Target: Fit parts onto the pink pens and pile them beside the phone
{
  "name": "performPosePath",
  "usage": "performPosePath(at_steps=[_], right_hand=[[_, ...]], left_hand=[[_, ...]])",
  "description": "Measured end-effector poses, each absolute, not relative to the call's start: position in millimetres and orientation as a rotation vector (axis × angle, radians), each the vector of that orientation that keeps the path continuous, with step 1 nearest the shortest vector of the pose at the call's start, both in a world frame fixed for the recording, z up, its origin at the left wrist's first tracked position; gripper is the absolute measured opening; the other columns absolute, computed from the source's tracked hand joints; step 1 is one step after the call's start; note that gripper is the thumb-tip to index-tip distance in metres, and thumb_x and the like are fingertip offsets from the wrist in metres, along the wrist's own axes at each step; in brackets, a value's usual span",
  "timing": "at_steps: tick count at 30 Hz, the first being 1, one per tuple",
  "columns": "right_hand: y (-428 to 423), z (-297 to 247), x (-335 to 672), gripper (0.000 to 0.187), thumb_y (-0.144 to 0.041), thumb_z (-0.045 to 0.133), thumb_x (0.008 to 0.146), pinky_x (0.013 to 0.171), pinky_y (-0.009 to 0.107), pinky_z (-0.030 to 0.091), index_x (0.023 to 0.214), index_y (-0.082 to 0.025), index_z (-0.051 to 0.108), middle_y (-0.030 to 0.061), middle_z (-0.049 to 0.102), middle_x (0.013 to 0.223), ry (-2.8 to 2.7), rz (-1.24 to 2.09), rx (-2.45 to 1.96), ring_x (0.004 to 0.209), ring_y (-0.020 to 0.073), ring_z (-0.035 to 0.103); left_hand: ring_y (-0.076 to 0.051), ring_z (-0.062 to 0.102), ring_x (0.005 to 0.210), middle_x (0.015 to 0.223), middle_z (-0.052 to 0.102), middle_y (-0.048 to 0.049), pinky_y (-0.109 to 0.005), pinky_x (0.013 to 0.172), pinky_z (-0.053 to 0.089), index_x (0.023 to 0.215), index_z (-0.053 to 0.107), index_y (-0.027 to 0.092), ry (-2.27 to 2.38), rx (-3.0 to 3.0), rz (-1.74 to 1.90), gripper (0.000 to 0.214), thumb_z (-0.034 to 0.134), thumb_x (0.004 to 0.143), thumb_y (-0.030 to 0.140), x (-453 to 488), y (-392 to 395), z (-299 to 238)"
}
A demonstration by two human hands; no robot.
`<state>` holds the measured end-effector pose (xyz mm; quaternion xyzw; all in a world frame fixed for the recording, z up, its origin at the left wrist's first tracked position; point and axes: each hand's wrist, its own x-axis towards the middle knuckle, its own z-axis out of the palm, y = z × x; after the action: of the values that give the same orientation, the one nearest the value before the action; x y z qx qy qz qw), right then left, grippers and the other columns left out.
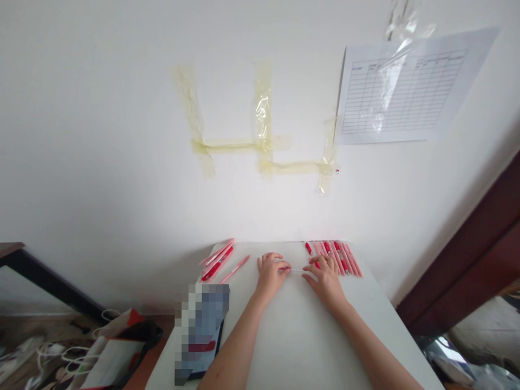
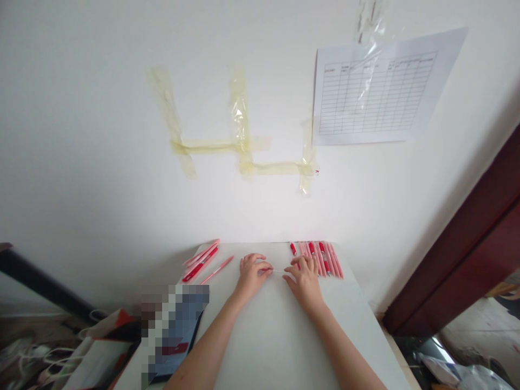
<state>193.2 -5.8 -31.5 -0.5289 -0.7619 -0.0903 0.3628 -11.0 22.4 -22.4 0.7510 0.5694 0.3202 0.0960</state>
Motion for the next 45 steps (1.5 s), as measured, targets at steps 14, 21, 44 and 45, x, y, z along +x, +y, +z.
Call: performPosePath(at_steps=[14, 21, 44, 45], right_hand=[[-5.7, -27.8, 198.2, 0.012, -0.033, 0.062, 0.089, 0.104, 0.052, 0.033, 0.086, -0.030, 0.073, 0.0047, 0.062, 0.107, -1.912, -0.258, -1.409, 0.111, 0.0263, 0.047], [-4.1, -28.7, 208.3, 0.015, -0.034, 0.060, 0.089, 0.104, 0.052, 0.032, 0.083, -0.027, 0.072, 0.0047, 0.062, 0.106, -1.846, -0.229, -1.438, 0.109, 0.0264, 0.045], [-16.3, -19.8, 185.1, 0.013, -0.021, 0.057, 0.081, 0.112, 0.065, 0.017, 0.082, -0.024, 0.070, 0.0086, 0.064, 0.104, -1.965, -0.356, -1.585, 0.116, 0.0318, 0.046], [-16.2, -19.8, 185.2, 0.013, -0.021, 0.057, 0.081, 0.112, 0.066, 0.017, 0.082, -0.024, 0.070, 0.0089, 0.064, 0.104, -1.961, -0.356, -1.587, 0.116, 0.0321, 0.046]], left_hand=[[-0.025, 0.044, 0.122, 0.119, 0.062, -0.0017, -0.061, 0.115, 0.017, 0.089, 0.075, 0.034, 1.725, 2.216, 0.889, 0.013, 0.072, 0.080, 0.025, -11.9, 24.5, -22.9], [-0.027, 0.044, 0.122, 0.117, 0.063, -0.0016, -0.066, 0.112, 0.014, 0.087, 0.074, 0.033, 1.908, 2.132, 0.922, 0.012, 0.071, 0.080, 0.024, -19.0, 26.3, -23.5], [-0.028, 0.045, 0.121, 0.113, 0.064, -0.0019, -0.065, 0.112, 0.015, 0.083, 0.075, 0.031, 1.998, 2.057, 0.924, 0.008, 0.070, 0.080, 0.025, -20.0, 27.7, -22.9], [-0.028, 0.045, 0.121, 0.113, 0.064, -0.0019, -0.066, 0.111, 0.015, 0.083, 0.075, 0.031, 1.996, 2.057, 0.919, 0.008, 0.070, 0.080, 0.026, -19.8, 27.6, -22.5]])
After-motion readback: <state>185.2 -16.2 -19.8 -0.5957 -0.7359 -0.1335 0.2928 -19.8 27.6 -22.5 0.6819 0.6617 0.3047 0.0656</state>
